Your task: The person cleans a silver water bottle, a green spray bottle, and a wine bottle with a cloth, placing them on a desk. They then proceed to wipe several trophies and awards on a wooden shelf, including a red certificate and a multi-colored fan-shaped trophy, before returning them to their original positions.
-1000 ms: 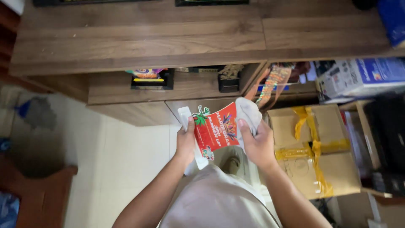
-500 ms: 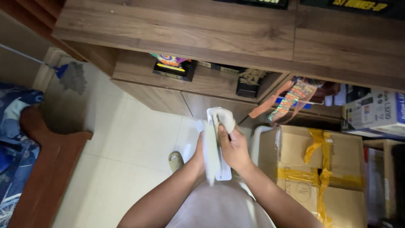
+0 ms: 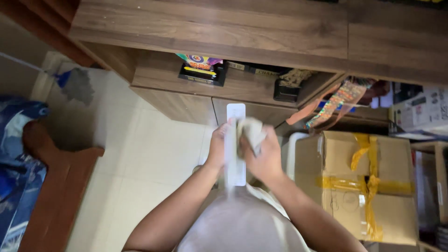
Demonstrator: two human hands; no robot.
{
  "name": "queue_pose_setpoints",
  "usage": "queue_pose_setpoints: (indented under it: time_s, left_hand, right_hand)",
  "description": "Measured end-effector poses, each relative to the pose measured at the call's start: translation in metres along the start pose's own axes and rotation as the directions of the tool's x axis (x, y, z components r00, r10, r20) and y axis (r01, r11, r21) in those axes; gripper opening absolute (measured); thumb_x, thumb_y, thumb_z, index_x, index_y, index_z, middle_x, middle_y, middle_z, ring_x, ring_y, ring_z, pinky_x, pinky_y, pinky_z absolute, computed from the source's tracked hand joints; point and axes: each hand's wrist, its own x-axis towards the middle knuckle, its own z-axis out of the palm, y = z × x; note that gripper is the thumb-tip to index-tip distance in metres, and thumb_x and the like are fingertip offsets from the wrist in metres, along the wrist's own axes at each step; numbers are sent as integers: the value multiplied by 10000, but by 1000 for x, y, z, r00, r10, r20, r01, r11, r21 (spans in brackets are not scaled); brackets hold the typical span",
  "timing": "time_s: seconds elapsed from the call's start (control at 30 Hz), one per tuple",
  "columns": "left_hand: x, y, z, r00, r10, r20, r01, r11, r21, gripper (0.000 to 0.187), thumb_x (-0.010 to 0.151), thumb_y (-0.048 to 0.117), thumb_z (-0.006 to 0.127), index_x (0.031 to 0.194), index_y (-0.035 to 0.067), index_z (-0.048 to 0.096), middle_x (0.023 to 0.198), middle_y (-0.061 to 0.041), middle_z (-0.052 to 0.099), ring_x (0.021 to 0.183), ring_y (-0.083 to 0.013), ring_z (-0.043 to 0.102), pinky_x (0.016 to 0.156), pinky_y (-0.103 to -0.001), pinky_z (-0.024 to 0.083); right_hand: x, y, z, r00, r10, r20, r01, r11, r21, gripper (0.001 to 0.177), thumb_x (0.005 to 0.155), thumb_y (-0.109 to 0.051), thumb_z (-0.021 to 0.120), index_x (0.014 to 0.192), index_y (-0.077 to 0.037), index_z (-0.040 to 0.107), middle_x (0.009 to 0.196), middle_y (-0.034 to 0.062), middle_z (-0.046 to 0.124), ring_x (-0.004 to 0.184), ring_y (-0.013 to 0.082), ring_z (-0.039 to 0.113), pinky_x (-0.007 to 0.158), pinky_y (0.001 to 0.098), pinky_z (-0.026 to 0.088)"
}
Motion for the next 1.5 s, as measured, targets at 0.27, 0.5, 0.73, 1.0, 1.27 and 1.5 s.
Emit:
queue_pose_setpoints:
  time_s: [0.27, 0.5, 0.73, 1.0, 1.27, 1.5]
  left_hand:
    - [-25, 32, 47, 836, 436, -333, -58, 674, 736, 360, 1088, 342, 397, 1185, 69, 611, 1019, -15, 701, 925, -88, 609, 868, -272, 515]
    - [-18, 65, 11, 854, 377, -359, -119, 813, 570, 363, 1104, 322, 381, 1137, 48, 618, 942, -48, 686, 831, -157, 645, 774, -338, 546]
    - [6, 71, 2, 874, 310, -375, -139, 898, 417, 338, 1116, 344, 341, 1003, 110, 558, 759, -54, 580, 602, -189, 594, 586, -426, 585]
    - [29, 48, 15, 842, 461, -281, -329, 851, 409, 399, 1149, 390, 291, 990, 97, 510, 759, -92, 578, 595, -228, 582, 536, -429, 534]
    - [40, 29, 2, 926, 270, -264, -207, 948, 243, 375, 1056, 279, 539, 1137, -75, 632, 905, -193, 665, 785, -285, 675, 765, -432, 587]
    - [26, -27, 42, 948, 193, -253, -66, 896, 438, 472, 1080, 453, 479, 1028, 6, 623, 808, -141, 661, 663, -254, 650, 625, -419, 556]
  right_hand:
    - [5, 25, 58, 584, 695, 419, -521, -74, 850, 247, 999, -312, 579, 1101, -105, 668, 965, 65, 646, 819, 191, 609, 685, 350, 516]
    - [-20, -38, 45, 991, 109, 76, -87, 965, -247, 160, 774, -129, 717, 921, -90, 666, 942, 137, 599, 867, 347, 593, 779, 448, 501]
    - [-19, -66, 20, 925, 347, 156, -352, 936, 2, 213, 864, -74, 705, 1076, -50, 710, 921, 150, 601, 824, 347, 615, 727, 431, 518]
    - [-36, -39, -12, 971, 158, 179, -155, 987, -32, 284, 772, -50, 763, 1051, -83, 723, 963, 130, 622, 883, 342, 624, 787, 425, 529]
    - [-69, 38, -79, 962, 175, 212, -230, 934, 274, 258, 805, -36, 768, 1058, -48, 717, 1094, 101, 692, 972, 220, 695, 825, 339, 567]
    - [-7, 79, -90, 863, 505, 13, -430, 721, 544, 358, 997, -96, 655, 1343, -10, 628, 1249, 63, 704, 1103, 149, 678, 964, 293, 538]
